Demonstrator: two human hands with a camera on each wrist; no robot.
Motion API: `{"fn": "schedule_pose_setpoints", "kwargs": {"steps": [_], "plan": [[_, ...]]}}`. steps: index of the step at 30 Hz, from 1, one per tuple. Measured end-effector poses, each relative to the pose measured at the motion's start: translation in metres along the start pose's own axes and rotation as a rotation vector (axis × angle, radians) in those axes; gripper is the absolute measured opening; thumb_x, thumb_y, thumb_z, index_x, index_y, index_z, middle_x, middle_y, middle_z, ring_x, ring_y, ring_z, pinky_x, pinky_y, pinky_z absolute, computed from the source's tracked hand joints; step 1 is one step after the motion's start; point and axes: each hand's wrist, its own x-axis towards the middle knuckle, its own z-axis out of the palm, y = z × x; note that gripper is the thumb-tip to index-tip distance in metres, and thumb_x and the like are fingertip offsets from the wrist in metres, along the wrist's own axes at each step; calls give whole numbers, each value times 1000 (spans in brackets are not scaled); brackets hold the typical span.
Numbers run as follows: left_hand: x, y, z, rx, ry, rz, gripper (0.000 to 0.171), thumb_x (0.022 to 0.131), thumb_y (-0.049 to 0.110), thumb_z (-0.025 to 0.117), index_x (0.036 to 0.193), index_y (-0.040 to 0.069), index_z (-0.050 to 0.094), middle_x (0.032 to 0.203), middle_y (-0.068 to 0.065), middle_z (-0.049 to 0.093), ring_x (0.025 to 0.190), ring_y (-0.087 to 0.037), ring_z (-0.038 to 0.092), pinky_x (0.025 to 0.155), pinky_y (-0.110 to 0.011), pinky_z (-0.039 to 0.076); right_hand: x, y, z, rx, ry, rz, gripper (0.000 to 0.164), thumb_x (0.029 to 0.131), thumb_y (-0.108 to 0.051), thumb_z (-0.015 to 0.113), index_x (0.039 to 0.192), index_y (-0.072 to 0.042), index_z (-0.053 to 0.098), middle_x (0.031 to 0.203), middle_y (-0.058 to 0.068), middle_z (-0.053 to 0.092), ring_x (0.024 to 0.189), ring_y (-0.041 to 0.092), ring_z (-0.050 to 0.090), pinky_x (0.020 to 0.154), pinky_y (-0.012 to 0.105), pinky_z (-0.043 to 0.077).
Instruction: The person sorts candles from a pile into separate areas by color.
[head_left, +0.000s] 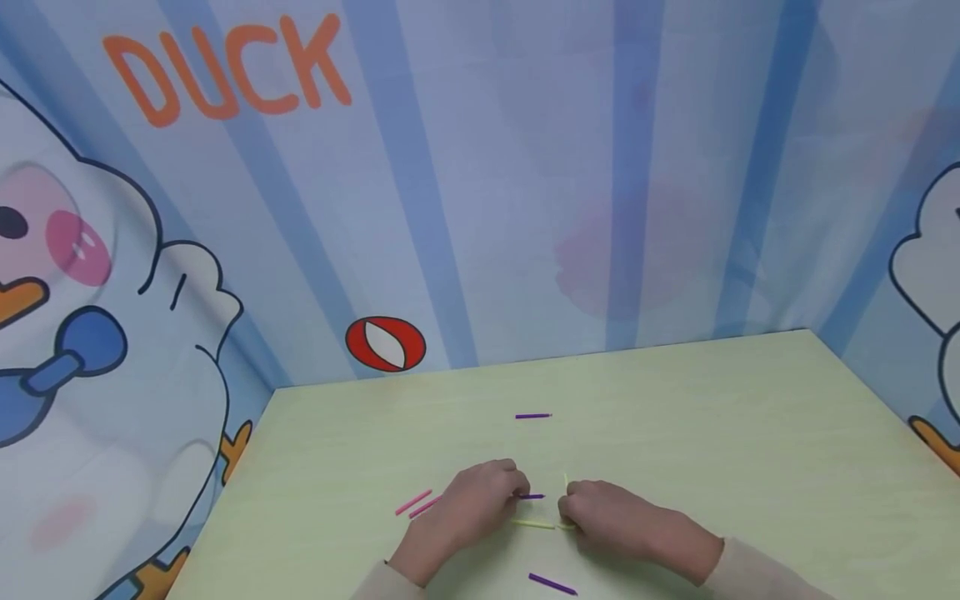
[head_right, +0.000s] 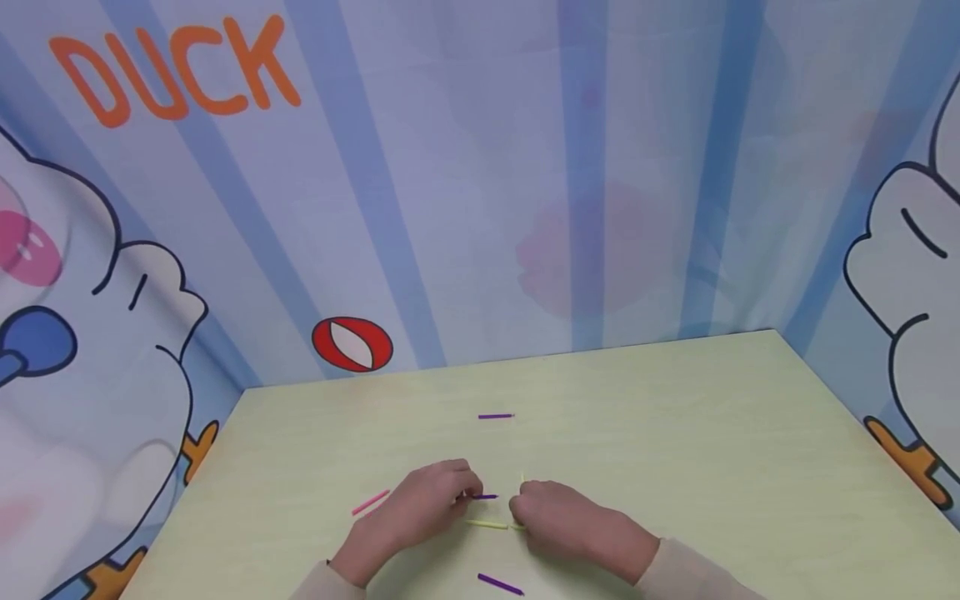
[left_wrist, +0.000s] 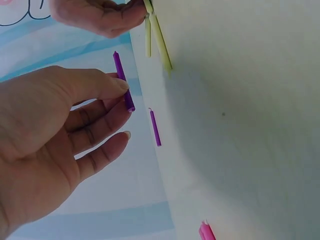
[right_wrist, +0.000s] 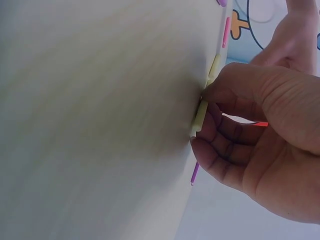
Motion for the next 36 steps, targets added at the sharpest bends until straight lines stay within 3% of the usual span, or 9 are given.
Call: {"fn": "schedule_pose_setpoints", "kwargs": {"steps": [5,18,36], "plan": [[12,-11,1,9,30,-40,13,90,4,70,98,12,77,89,3,66,85,-9,63,74,-24,52,0,0,1,0,-5,-1,17,75,4,69,73,-11,62,70,-8,44,61,4,37,57,21,40],[43,-30,5,-38,-23,-173,13,93,10,71,104,10,77,91,-1,67,83,-12,60,80,-25,53,0,0,1,-3,-13,6,21,75,4,68,71,-13,58,70,-8,44,61,4,37,56,22,39],[72,-34,8,-2,40,-149,14,94,4,66,98,10,78,86,-1,65,82,-14,62,73,-28,53,-2,1,-1,9,-12,16,21,74,5,68,71,-13,58,70,-9,44,61,4,38,58,21,40]]}}
